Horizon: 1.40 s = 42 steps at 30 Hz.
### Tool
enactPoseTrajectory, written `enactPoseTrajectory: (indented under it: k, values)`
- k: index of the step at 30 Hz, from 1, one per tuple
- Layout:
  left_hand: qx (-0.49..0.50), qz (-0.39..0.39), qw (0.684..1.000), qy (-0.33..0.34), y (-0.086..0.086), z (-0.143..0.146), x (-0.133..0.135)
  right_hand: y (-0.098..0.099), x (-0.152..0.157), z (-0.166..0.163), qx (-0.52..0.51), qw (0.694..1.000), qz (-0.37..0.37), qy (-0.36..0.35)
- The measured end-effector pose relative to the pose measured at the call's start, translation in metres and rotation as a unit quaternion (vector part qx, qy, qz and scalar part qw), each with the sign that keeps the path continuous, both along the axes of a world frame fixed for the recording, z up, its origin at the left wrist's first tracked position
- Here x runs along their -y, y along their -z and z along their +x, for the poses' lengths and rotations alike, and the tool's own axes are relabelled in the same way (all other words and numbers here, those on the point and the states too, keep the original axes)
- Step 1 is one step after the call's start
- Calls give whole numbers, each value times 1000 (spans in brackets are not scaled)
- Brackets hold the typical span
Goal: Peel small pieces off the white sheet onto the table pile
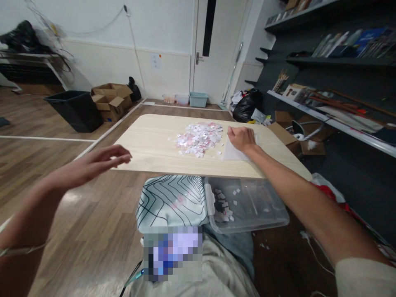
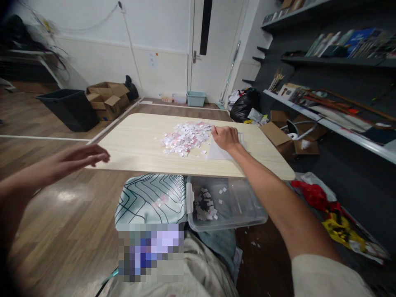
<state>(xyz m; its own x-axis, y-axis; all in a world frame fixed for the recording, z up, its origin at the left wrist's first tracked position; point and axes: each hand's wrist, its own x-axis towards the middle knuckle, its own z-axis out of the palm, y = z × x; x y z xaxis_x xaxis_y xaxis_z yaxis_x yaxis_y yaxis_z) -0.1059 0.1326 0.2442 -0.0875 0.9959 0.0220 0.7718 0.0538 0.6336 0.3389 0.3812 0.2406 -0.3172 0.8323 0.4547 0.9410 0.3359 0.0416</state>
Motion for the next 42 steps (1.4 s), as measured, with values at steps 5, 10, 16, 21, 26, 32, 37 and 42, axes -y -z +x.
enactPoseTrajectory:
  k: [5, 10, 16, 21, 26, 32, 37, 42]
  values:
    - [-71, 61, 995, -18, 23, 13, -105, 3, 8, -4, 35, 997, -14, -68]
    - [-204, 83, 975, -14, 64, 9, -141, 9, 12, -3, 43, 996, -19, -80]
    - [-214, 71, 974, -11, 70, -1, -145, -3, 4, -2, 24, 999, -2, -32]
    - [-204, 68, 976, -24, 67, 0, -144, -5, -4, -7, 17, 1000, 0, 19]
    - [-194, 65, 978, -30, 63, 5, -140, 3, 3, -12, 35, 999, -22, 16]
    - [-192, 72, 978, -28, 65, 2, -140, 7, 23, -15, 66, 996, -48, -27]
    - [-195, 67, 978, -30, 65, 0, -142, 8, 36, -13, 79, 995, -58, -30]
    - [-200, 63, 977, -35, 64, 2, -141, 10, 45, -6, 89, 993, -70, -19]
